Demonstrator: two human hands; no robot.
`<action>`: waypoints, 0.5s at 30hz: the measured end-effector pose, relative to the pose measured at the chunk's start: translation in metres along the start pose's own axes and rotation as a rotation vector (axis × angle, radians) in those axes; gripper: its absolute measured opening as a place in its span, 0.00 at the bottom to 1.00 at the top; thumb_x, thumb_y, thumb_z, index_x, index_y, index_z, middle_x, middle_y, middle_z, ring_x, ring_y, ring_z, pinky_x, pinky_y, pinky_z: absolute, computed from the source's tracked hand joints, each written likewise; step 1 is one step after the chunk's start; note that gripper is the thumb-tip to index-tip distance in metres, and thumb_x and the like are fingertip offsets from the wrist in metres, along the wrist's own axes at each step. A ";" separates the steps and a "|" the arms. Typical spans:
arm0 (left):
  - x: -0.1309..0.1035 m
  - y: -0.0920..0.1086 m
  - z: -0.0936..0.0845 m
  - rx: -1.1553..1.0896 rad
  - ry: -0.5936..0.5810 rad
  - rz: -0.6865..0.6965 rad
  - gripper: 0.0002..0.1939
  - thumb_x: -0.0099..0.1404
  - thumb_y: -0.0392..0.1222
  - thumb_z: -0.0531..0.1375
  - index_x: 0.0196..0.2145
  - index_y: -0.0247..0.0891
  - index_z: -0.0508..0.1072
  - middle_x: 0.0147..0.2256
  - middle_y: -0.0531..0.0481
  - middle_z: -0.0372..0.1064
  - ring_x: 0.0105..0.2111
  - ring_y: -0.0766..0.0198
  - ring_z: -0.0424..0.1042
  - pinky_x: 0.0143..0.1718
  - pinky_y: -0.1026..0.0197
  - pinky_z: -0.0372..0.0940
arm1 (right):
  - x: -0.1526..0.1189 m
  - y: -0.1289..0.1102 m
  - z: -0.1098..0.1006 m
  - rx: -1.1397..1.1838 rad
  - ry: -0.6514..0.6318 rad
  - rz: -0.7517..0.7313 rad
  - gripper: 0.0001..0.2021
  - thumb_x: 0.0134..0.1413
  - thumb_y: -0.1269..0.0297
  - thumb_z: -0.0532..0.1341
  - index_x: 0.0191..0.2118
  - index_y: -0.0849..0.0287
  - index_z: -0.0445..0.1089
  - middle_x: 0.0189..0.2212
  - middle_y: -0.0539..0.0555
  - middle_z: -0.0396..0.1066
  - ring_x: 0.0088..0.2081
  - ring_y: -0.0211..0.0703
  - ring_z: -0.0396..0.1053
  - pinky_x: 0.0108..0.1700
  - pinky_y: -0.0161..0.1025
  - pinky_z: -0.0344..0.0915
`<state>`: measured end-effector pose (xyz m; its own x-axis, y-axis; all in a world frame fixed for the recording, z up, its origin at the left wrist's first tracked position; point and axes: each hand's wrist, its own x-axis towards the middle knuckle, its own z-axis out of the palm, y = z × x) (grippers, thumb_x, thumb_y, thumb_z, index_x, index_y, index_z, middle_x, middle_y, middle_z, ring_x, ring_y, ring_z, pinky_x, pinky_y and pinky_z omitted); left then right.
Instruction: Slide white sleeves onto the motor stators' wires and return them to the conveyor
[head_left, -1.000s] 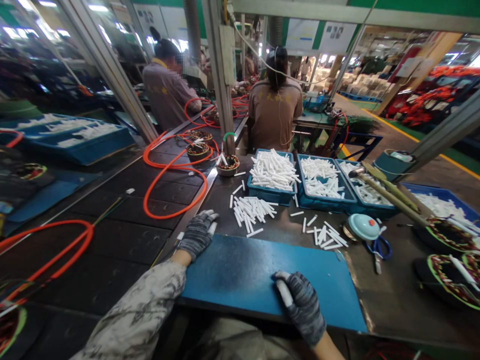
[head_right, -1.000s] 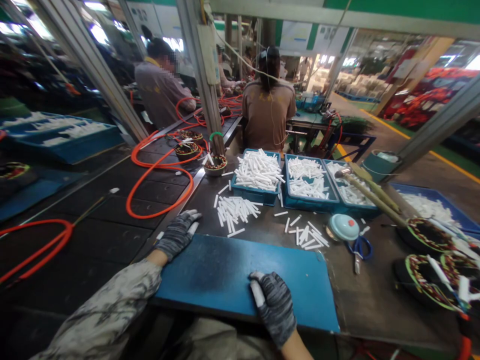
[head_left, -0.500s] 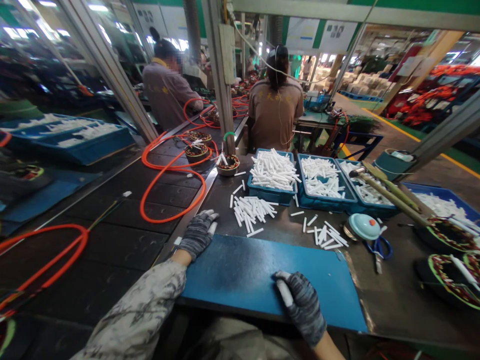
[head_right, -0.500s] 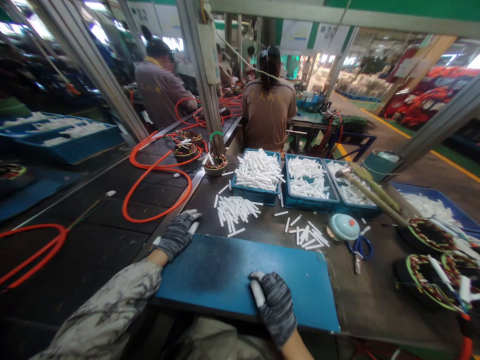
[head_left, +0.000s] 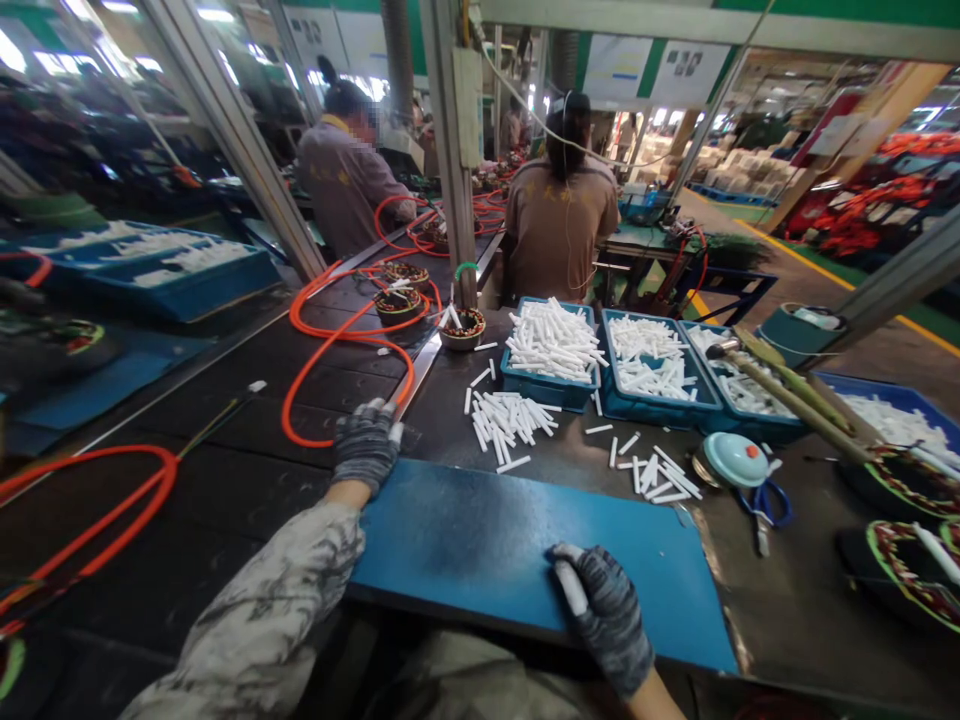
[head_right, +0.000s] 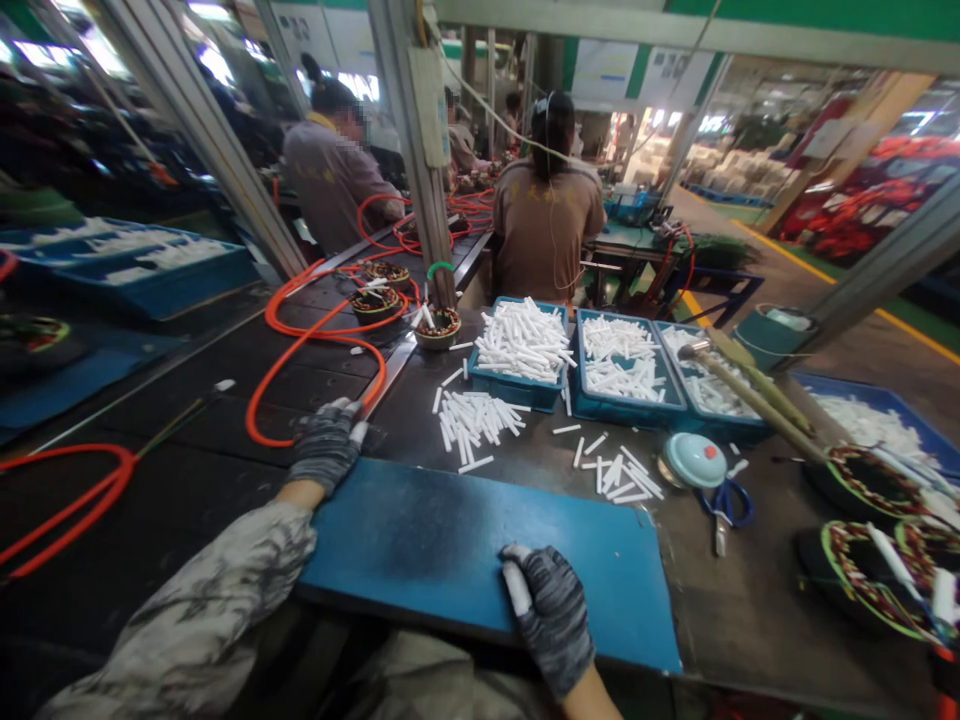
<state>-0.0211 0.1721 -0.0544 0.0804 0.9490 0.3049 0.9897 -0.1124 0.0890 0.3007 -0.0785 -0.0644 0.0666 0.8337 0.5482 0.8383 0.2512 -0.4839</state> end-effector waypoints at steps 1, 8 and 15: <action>0.003 -0.007 -0.004 0.029 -0.028 -0.050 0.25 0.69 0.45 0.50 0.59 0.33 0.70 0.60 0.33 0.66 0.61 0.42 0.64 0.63 0.38 0.56 | 0.000 0.000 0.000 -0.001 -0.003 0.002 0.13 0.70 0.59 0.55 0.46 0.53 0.77 0.37 0.52 0.82 0.38 0.43 0.79 0.45 0.39 0.75; 0.013 -0.037 -0.024 0.241 -0.249 -0.156 0.27 0.71 0.50 0.49 0.60 0.34 0.70 0.52 0.32 0.71 0.52 0.41 0.71 0.57 0.38 0.58 | -0.002 0.002 0.001 -0.018 -0.007 0.002 0.13 0.69 0.59 0.55 0.46 0.53 0.77 0.38 0.52 0.82 0.38 0.44 0.79 0.45 0.40 0.75; 0.012 -0.093 -0.033 0.298 -0.229 -0.387 0.22 0.67 0.39 0.48 0.52 0.28 0.73 0.52 0.26 0.69 0.55 0.30 0.67 0.51 0.22 0.56 | -0.003 0.001 0.000 -0.010 -0.008 0.024 0.14 0.69 0.58 0.55 0.45 0.52 0.78 0.38 0.53 0.82 0.38 0.44 0.79 0.45 0.40 0.75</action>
<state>-0.1163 0.1845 -0.0275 -0.3064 0.9481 0.0853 0.9401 0.3155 -0.1293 0.3008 -0.0805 -0.0665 0.0826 0.8434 0.5310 0.8417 0.2262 -0.4902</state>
